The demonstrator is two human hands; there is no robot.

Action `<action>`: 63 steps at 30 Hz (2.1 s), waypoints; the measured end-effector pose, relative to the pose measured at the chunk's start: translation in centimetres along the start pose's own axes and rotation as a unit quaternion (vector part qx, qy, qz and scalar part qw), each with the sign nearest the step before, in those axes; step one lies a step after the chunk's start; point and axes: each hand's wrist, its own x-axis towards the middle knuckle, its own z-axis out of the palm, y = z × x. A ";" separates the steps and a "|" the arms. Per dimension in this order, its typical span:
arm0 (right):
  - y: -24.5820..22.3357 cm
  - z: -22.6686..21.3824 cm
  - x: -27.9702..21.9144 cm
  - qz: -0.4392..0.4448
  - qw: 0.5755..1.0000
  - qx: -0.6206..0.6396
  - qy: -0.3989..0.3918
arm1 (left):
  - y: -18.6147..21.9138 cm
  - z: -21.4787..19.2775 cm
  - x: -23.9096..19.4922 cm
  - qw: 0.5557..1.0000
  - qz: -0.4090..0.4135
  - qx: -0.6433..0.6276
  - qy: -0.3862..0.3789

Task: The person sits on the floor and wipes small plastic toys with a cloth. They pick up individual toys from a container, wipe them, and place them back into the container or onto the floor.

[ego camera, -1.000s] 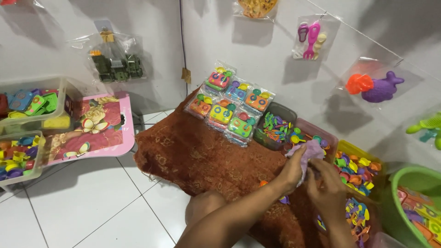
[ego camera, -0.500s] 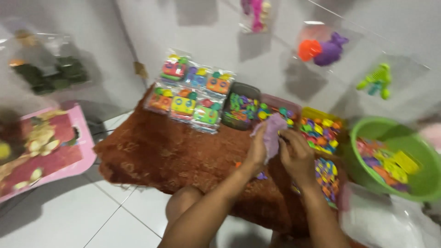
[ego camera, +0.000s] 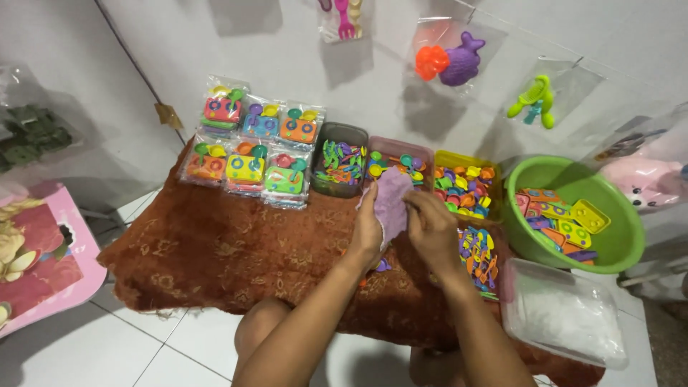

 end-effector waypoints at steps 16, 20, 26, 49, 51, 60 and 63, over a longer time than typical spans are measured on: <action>-1.0 0.5 -0.3 -0.024 1.000 0.006 -0.018 | -0.1 -0.6 0.8 0.999 0.033 -0.024 0.024; 0.0 0.4 0.1 -0.007 1.000 -0.004 0.003 | 0.6 0.5 -0.8 1.000 0.010 -0.011 0.018; -1.4 0.8 -0.3 -0.026 1.000 0.007 -0.005 | -0.6 -1.7 2.0 0.999 0.023 -0.016 0.029; -1.7 0.4 0.0 0.023 0.998 0.056 -0.027 | -0.8 -1.8 2.0 1.000 0.012 -0.015 0.012; -0.4 0.7 -0.5 0.034 0.998 0.045 -0.022 | -0.6 -1.4 1.2 1.000 0.005 -0.008 0.018; -2.2 0.0 0.0 0.032 0.998 0.043 -0.031 | 0.2 -0.1 0.1 1.000 0.014 0.008 0.011; -0.4 -0.2 0.2 0.023 1.000 0.014 -0.014 | -1.0 -1.8 1.3 1.000 -0.004 -0.012 0.017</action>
